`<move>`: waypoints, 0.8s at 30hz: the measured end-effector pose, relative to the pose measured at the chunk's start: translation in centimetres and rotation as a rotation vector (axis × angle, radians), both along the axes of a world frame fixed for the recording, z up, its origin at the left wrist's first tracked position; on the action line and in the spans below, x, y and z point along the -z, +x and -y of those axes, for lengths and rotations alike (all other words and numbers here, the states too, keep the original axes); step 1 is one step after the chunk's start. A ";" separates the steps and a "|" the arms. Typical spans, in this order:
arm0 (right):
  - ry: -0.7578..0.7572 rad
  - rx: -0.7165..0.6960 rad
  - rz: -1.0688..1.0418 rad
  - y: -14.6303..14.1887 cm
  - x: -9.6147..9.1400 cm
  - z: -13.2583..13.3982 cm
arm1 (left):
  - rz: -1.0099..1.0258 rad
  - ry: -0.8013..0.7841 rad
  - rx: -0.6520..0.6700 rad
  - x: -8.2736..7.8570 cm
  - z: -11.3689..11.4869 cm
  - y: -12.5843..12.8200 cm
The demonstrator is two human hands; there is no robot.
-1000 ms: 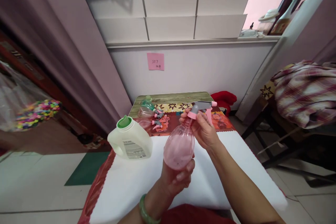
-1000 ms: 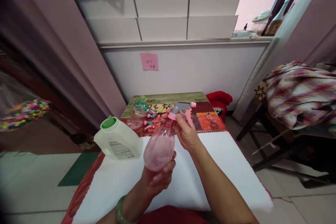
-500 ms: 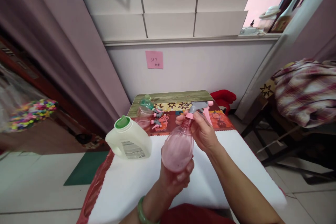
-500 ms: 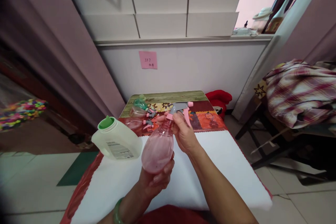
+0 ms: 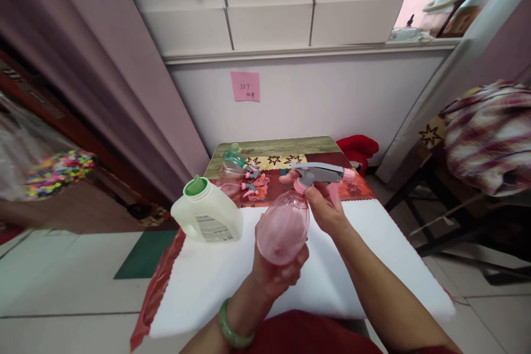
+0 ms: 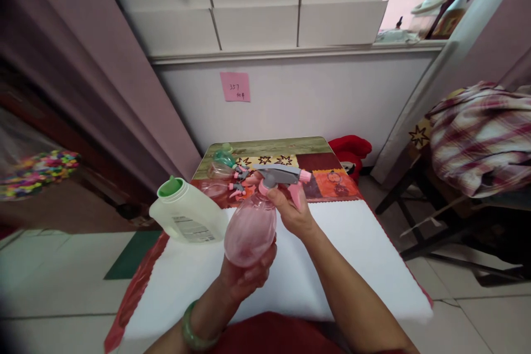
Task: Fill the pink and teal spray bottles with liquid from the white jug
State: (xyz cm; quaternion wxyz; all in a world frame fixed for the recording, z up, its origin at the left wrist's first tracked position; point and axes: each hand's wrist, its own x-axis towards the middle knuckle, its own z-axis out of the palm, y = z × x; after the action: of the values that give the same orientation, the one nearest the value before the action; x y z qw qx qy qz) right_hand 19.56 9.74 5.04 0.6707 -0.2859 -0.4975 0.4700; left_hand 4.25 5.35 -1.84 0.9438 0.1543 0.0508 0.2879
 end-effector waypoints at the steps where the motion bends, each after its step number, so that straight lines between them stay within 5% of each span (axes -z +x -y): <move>1: 0.005 -0.025 -0.005 0.0 0.2 0.1 | 0.000 0.008 -0.004 -0.1 0.0 0.0; 11: -0.143 -0.050 -0.237 -1.4 -1.0 0.4 | 0.012 0.042 -0.021 -0.4 -0.2 0.0; 24: -0.215 -0.085 -0.247 -1.9 -0.7 0.9 | -0.082 0.067 -0.150 -1.6 -0.3 0.1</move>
State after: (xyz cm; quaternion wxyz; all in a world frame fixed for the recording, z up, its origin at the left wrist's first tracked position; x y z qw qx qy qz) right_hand 17.64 8.81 5.72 0.6718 -0.2748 -0.3697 0.5800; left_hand 4.39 5.60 -0.22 0.9109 0.1934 0.0912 0.3529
